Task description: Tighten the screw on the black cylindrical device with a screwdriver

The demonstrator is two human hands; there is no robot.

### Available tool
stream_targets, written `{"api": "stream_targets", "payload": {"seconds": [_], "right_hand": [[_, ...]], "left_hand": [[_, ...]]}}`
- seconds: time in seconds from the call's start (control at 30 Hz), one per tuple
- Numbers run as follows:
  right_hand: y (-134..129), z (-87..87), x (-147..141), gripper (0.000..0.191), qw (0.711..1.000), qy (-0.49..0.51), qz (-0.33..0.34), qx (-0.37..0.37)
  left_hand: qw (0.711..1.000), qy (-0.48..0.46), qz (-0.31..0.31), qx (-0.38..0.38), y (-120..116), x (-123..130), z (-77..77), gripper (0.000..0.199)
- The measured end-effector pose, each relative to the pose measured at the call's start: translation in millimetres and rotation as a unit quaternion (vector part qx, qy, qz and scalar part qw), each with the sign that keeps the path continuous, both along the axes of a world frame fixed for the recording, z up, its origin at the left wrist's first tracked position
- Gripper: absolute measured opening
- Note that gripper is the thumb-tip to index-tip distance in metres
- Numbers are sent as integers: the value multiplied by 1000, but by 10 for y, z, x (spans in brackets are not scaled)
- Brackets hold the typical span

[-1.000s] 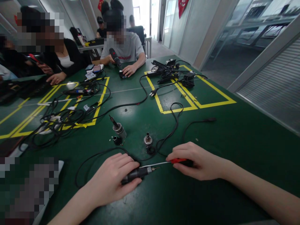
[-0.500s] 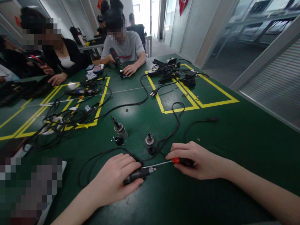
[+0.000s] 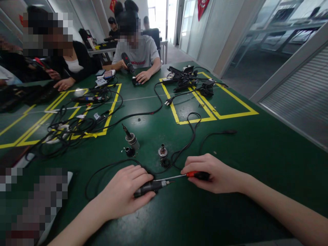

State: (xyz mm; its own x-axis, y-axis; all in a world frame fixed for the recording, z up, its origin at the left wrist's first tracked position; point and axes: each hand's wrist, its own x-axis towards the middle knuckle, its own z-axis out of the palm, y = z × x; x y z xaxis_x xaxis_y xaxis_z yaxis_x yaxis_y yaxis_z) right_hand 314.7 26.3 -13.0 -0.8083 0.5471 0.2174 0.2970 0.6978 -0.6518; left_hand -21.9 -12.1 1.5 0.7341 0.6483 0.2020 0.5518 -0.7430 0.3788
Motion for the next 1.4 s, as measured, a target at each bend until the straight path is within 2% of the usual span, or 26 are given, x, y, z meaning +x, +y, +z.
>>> {"api": "stream_targets", "payload": {"seconds": [0.17,0.43,0.53,0.9,1.4], "right_hand": [[-6,-31,11,22,999,-8,-9,41],[-12,29,-35,19,1000,-10,5,3],[-4,9,-36,22,1000,-4,4,30],[9,-38,-15,15,993,24,-7,115],[30,-96,-39,9,996,18,-1,85]], "left_hand": [[1000,2,-4,4,-22,15,-12,17],[1000,4,-4,14,-18,31,4,15],[1000,5,0,20,-21,38,-2,13],[1000,11,2,19,-16,38,-10,16],[1000,10,-2,12,-7,21,17,18]]}}
